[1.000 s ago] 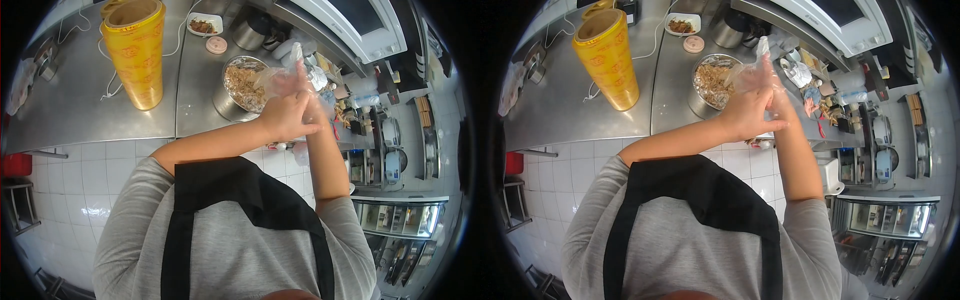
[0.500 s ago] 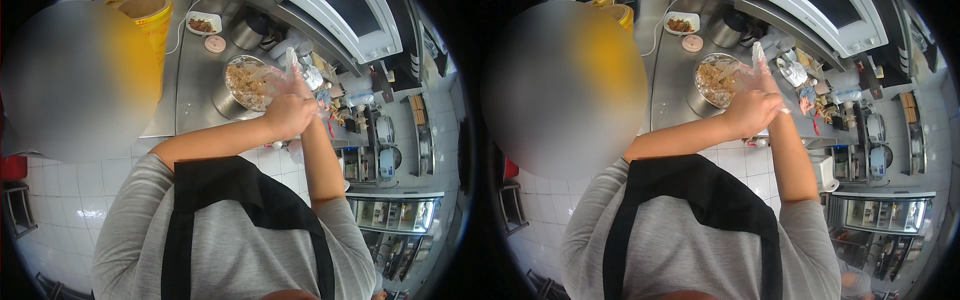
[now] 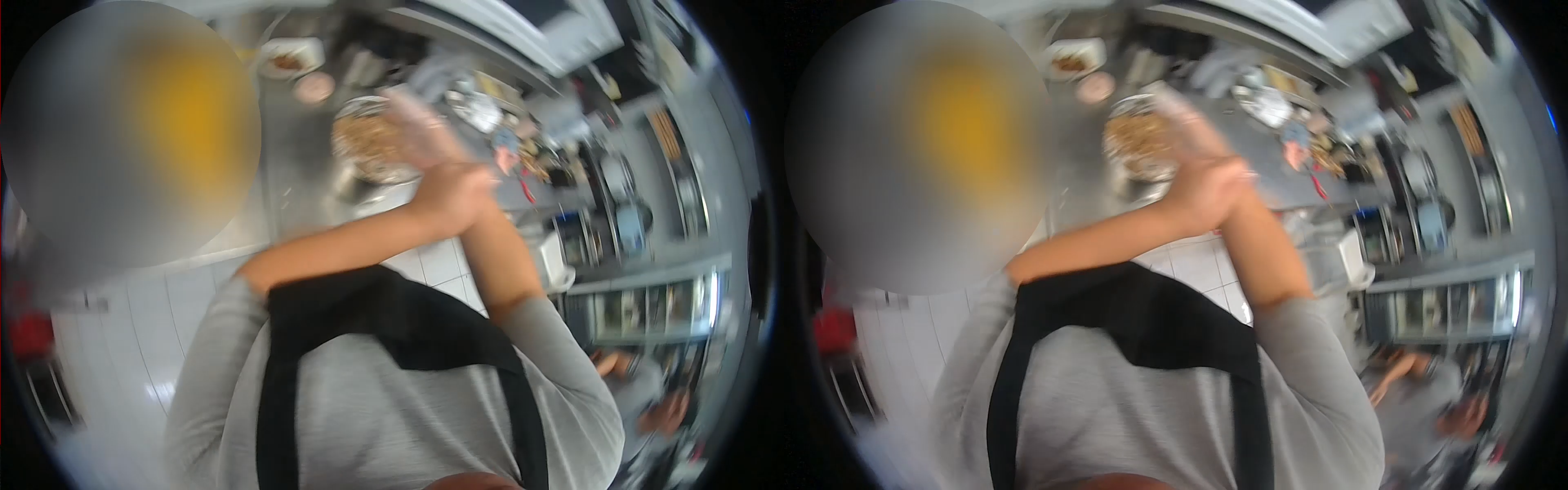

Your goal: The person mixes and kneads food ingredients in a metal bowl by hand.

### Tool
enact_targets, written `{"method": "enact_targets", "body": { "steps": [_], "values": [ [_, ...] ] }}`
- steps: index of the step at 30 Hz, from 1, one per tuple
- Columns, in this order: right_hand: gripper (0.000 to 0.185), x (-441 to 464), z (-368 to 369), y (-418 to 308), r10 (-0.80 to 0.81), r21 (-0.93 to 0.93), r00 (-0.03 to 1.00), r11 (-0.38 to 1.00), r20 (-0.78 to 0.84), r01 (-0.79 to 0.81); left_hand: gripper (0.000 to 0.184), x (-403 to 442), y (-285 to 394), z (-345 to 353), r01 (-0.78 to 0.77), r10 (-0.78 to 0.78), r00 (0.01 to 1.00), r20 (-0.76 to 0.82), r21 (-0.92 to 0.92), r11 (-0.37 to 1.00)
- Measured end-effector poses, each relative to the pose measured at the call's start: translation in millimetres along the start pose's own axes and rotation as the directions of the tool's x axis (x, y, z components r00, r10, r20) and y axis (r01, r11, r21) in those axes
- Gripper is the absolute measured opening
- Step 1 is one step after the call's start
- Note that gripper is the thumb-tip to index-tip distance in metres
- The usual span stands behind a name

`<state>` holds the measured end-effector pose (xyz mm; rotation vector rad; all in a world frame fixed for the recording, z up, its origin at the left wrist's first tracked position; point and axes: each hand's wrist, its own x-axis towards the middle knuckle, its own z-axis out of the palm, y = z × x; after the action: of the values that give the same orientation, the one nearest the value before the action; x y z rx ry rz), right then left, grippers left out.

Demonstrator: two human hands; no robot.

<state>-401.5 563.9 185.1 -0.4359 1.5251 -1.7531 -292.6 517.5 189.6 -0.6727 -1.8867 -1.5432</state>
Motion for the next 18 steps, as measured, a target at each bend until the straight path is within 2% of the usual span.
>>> {"method": "enact_targets", "body": {
  "steps": [1, 2, 3, 4, 5, 6, 7, 8, 10, 11, 12, 14, 15, 16, 17, 18],
  "values": [
    [0.058, 9.8, -7.5, 10.1, -0.082, 0.008, 0.982, 0.997, 0.171, 0.082, 0.009, -5.2, -1.1, -3.8, -0.001, 0.001, 1.0, 0.019, -0.016, 1.0],
    [0.043, 31.7, -31.4, 38.7, -0.111, 0.072, 0.98, 0.99, -0.167, 0.124, 0.011, -12.2, -3.7, -7.5, 0.109, -0.105, 0.993, 0.056, -0.073, 0.991],
    [0.039, 20.1, -18.4, 34.1, -0.311, -0.42, 0.928, 0.885, -0.205, 0.204, 0.014, -20.8, -3.2, -20.9, 0.273, -0.271, 0.951, 0.146, 0.007, 0.962],
    [0.035, -10.4, 17.1, -8.2, -0.124, -0.551, 0.89, 0.819, -0.439, -0.158, 0.015, -30.5, -8.8, -36.3, 0.216, -0.237, 0.958, 0.16, 0.136, 0.967],
    [0.034, 26.0, -27.5, 19.7, -0.25, -0.798, 0.895, 0.578, -0.371, -0.169, 0.024, -50.4, -34.9, -38.9, 0.065, -0.051, 0.997, -0.057, 0.266, 0.962],
    [0.032, 22.1, -27.9, 16.0, -0.178, -0.588, 0.885, 0.799, -0.43, -0.124, 0.038, -63.0, -39.6, -42.9, 0.157, -0.044, 0.964, -0.26, 0.431, 0.889],
    [0.029, 50.7, -68.7, 41.7, -0.374, -0.824, 0.891, 0.567, -0.257, 0.0, 0.044, -79.2, -57.0, -39.3, 0.363, -0.196, 0.867, -0.458, 0.311, 0.878],
    [0.026, 78.9, -109.0, 68.3, -0.544, -0.963, 0.836, 0.254, -0.067, 0.088, 0.05, -91.7, -76.7, -30.6, 0.547, -0.349, 0.697, -0.626, 0.15, 0.823],
    [0.024, 39.4, -36.6, 20.2, -0.416, -0.978, 0.896, 0.19, -0.155, -0.081, 0.057, -100.1, -95.0, -31.8, 0.518, -0.491, 0.748, -0.447, -0.069, 0.853],
    [0.023, 58.7, -55.2, 36.0, -0.526, -0.981, 0.832, -0.162, 0.177, 0.106, 0.06, -107.4, -102.6, -35.2, 0.516, -0.541, 0.758, -0.364, -0.173, 0.839],
    [0.024, 67.3, -50.7, 27.9, -0.37, -0.904, 0.906, -0.427, 0.205, 0.03, 0.06, -114.3, -114.6, -38.2, 0.533, -0.572, 0.747, -0.339, -0.209, 0.82],
    [0.02, 98.4, -78.7, 34.1, -0.345, -0.916, 0.897, -0.378, 0.276, 0.136, 0.06, -120.1, -136.1, -48.2, 0.578, -0.642, 0.696, -0.321, -0.279, 0.767],
    [0.017, 139.0, -116.2, 68.4, -0.288, -0.956, 0.927, 0.092, 0.242, 0.278, 0.061, -115.5, -134.5, -51.3, 0.6, -0.672, 0.663, -0.33, -0.301, 0.741],
    [0.014, 178.1, -152.0, 101.9, -0.229, -0.586, 0.951, 0.75, 0.206, 0.308, 0.062, -107.8, -125.9, -48.7, 0.625, -0.703, 0.619, -0.35, -0.324, 0.711],
    [0.011, 215.3, -186.0, 133.8, -0.17, -0.158, 0.971, 0.968, 0.17, 0.197, 0.066, -83.5, -89.7, -43.1, 0.684, -0.709, 0.599, -0.372, -0.222, 0.695],
    [0.013, 185.1, -161.7, 94.3, -0.17, -0.5, 0.978, 0.841, 0.123, 0.209, 0.073, -85.2, -98.9, -31.2, 0.667, -0.674, 0.628, -0.39, -0.177, 0.724]
  ]
}}
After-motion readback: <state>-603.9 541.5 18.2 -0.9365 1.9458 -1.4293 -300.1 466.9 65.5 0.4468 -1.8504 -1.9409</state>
